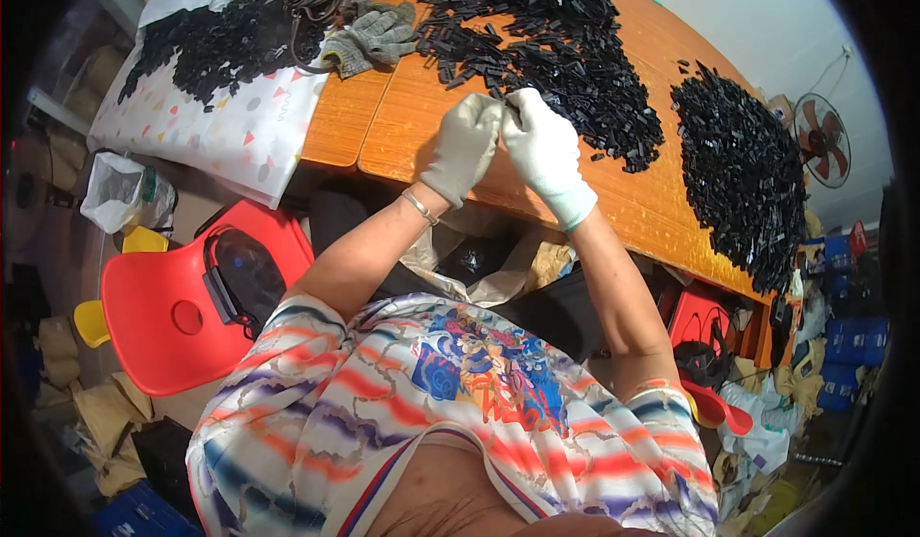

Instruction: Sorting and inspecting small black plastic components on a workbench and placing them into a collection bag.

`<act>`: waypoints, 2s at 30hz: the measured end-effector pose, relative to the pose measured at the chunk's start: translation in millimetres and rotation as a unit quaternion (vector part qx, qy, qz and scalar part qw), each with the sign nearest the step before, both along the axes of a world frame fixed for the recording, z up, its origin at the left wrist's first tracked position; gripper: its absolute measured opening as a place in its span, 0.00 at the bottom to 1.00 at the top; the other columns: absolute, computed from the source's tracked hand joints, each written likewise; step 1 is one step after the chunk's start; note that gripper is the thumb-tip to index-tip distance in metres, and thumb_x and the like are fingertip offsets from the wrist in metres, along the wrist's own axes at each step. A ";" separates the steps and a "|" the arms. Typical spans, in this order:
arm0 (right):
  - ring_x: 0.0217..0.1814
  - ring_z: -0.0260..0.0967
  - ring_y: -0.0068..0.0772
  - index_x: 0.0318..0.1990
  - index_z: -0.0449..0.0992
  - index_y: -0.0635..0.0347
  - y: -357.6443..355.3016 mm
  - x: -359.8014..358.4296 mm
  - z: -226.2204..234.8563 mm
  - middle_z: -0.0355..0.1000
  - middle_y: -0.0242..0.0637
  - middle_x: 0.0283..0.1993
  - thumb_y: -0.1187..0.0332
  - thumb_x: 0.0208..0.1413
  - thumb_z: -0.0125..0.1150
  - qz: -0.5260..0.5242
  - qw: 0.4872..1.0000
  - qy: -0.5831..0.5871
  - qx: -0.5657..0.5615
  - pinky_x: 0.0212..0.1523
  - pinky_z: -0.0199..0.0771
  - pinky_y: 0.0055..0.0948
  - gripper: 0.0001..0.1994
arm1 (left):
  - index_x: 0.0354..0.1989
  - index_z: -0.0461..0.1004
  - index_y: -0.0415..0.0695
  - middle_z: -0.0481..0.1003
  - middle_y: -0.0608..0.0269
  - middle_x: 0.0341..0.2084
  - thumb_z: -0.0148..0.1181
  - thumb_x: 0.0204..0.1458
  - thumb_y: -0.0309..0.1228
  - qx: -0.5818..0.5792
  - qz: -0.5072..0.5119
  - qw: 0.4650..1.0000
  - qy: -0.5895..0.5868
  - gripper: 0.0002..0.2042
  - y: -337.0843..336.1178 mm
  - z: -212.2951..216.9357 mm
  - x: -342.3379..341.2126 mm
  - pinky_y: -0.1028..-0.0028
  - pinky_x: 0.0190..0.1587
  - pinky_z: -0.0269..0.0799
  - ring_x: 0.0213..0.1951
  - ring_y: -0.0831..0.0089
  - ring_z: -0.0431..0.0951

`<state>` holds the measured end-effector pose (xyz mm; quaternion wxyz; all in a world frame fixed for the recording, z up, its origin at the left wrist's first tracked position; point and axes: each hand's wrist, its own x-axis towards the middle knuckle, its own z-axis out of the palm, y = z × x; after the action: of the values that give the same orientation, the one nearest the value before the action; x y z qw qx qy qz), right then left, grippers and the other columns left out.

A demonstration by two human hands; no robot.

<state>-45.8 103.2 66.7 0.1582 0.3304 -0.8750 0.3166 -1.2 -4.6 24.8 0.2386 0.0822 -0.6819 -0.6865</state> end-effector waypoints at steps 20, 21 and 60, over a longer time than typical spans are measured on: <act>0.25 0.64 0.13 0.40 0.79 0.60 27.9 -15.9 2.6 0.70 0.25 0.30 0.64 0.59 0.57 0.039 0.828 -0.472 -0.300 0.26 0.63 0.15 0.10 | 0.42 0.68 0.41 0.69 0.68 0.22 0.45 0.64 0.36 0.288 -0.178 0.934 -0.117 0.11 -7.8 -4.9 3.1 0.87 0.19 0.59 0.18 0.85 0.64; 0.28 0.64 0.13 0.43 0.78 0.59 31.7 -15.6 2.3 0.69 0.24 0.32 0.62 0.60 0.56 0.051 0.808 -0.496 -0.313 0.28 0.62 0.14 0.12 | 0.44 0.68 0.42 0.69 0.68 0.22 0.45 0.64 0.35 0.302 -0.167 0.933 -0.099 0.10 -6.4 -7.3 1.9 0.90 0.19 0.58 0.18 0.86 0.63; 0.38 0.73 0.49 0.32 0.77 0.56 7.7 -103.1 -54.4 0.73 0.46 0.36 0.71 0.52 0.52 0.113 0.967 0.051 0.222 0.37 0.73 0.41 0.06 | 0.38 0.75 0.44 0.77 0.50 0.35 0.55 0.54 0.34 -0.515 -0.011 0.842 -0.158 0.09 -43.9 -8.3 -77.9 0.57 0.40 0.73 0.39 0.52 0.78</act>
<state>-148.8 110.9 12.4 0.0888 0.4695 -0.8711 0.1132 -79.1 -48.5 16.4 0.1279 0.0469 -0.9667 -0.2164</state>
